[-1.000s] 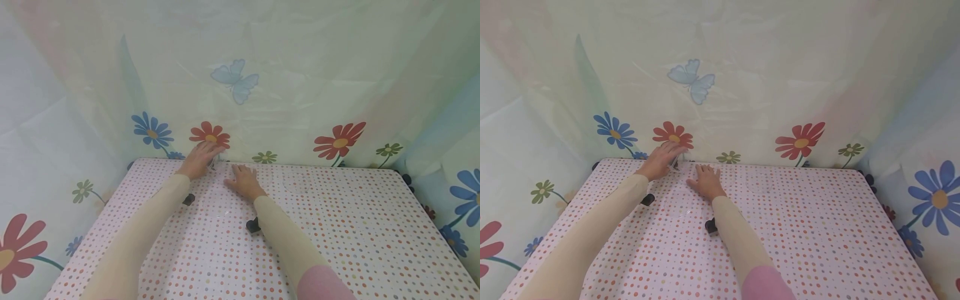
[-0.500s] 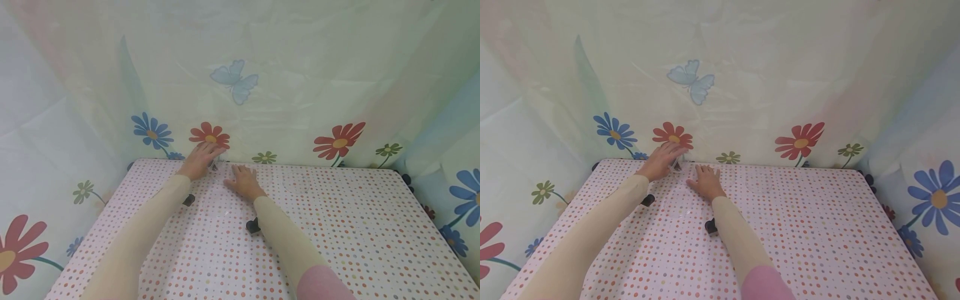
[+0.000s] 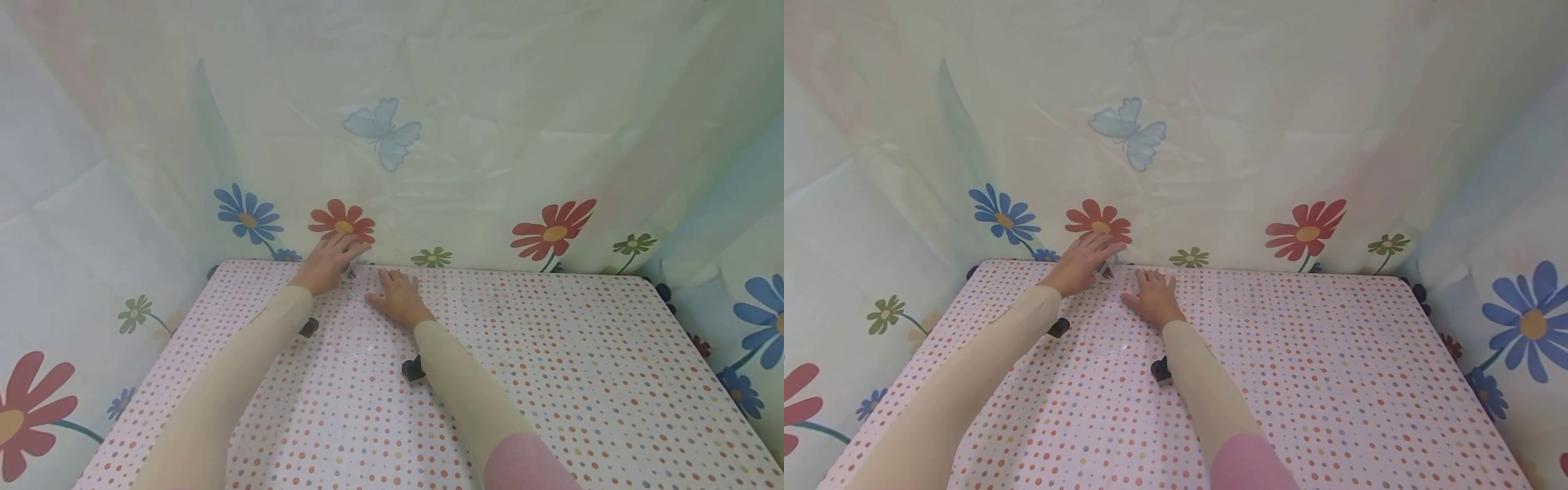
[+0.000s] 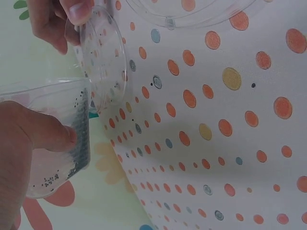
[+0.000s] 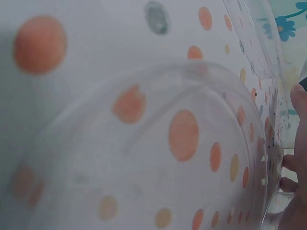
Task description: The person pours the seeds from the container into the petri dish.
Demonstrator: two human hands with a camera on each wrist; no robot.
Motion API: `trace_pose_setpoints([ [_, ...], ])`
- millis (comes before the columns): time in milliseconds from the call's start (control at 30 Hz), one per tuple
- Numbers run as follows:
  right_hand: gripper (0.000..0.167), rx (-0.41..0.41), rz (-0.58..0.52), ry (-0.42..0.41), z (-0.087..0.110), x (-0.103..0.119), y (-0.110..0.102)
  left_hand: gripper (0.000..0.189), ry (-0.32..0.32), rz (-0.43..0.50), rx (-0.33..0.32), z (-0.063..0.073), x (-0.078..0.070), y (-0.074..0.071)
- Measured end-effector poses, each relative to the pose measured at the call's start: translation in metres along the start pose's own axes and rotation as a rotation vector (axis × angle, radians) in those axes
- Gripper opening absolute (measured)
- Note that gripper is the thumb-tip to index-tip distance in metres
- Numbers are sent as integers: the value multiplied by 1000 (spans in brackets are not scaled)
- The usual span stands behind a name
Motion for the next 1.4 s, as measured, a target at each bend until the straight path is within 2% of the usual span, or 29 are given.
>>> trace_pose_setpoints([
  [367,74,1,4,3,2,2,-1,77,-22,-27,14,0,0,2],
  [1400,76,2,7,9,2,1,-2,75,-8,-46,5,1,-3,3],
])
Point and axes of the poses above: each hand's wrist, its own z-axis away from the middle knuckle, its own y-axis out of the palm, x = y × z, the point moved 4 cm from there along -z, towards the middle knuckle, and after that the axes turned 11 degrees about z, right-handed, at the moved point
